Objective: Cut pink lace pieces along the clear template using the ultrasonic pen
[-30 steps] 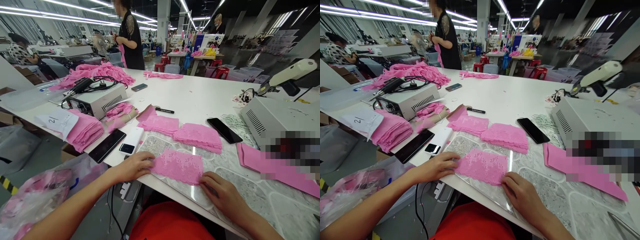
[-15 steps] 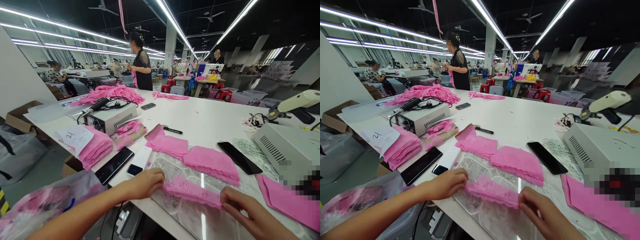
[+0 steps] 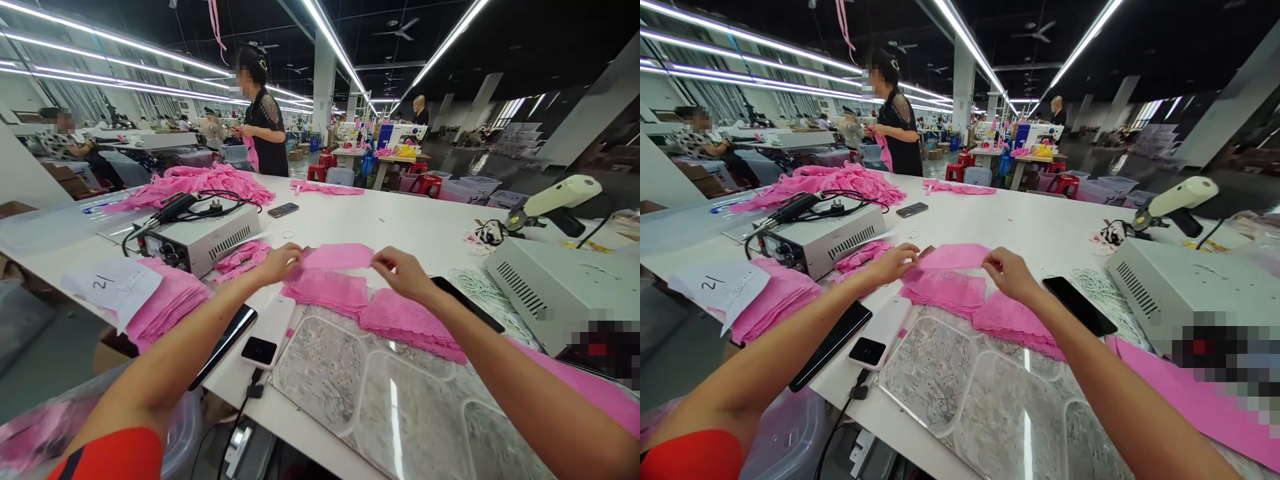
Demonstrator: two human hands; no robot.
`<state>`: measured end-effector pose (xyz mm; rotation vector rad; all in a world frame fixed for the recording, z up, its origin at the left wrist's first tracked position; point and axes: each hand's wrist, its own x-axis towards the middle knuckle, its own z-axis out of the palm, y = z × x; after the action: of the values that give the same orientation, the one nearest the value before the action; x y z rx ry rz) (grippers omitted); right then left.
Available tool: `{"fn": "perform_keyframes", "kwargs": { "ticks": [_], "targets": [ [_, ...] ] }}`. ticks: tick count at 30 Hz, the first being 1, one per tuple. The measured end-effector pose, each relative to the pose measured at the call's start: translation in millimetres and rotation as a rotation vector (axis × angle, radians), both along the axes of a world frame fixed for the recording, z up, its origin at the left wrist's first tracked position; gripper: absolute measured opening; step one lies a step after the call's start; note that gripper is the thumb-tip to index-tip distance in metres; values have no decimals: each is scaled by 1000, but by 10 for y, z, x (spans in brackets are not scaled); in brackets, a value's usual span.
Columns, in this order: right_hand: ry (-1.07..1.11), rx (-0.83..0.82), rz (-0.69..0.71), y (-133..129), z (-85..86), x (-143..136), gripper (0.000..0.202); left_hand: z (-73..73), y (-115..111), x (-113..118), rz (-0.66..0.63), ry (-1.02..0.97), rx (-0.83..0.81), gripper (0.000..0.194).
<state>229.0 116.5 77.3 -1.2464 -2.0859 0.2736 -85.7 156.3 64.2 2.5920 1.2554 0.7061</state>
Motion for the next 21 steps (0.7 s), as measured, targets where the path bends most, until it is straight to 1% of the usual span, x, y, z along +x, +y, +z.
{"fn": "perform_keyframes", "kwargs": {
  "ticks": [3, 5, 7, 9, 10, 12, 15, 18, 19, 21],
  "targets": [
    [-68, -38, 83, -123, -343, -125, 12, -196, -107, -94, -62, 88, -41, 18],
    [-89, -62, 115, -250, -500, -124, 11, -261, -156, -137, -88, 114, -47, 19],
    [-74, -68, 91, -375, -570, -18, 12, -257, -183, -129, -97, 116, -34, 21],
    [-38, -67, 18, -498, -579, 188, 17, -211, -222, -34, -111, 103, -19, 23],
    [-19, -69, -28, -560, -576, 314, 19, -187, -258, 54, -128, 96, -17, 24],
    [8, -88, -104, -682, -579, 568, 19, -162, -365, 308, -192, 89, -31, 21],
    [26, -125, -172, -834, -630, 842, 19, -209, -546, 808, -299, 103, -76, 12],
    [28, -166, -188, -920, -700, 936, 20, -314, -625, 1252, -346, 141, -115, 11],
    [28, -178, -188, -934, -717, 941, 21, -344, -619, 1356, -350, 153, -129, 8],
    [29, -197, -183, -944, -738, 941, 21, -378, -574, 1486, -350, 172, -155, 13]
  ]
}}
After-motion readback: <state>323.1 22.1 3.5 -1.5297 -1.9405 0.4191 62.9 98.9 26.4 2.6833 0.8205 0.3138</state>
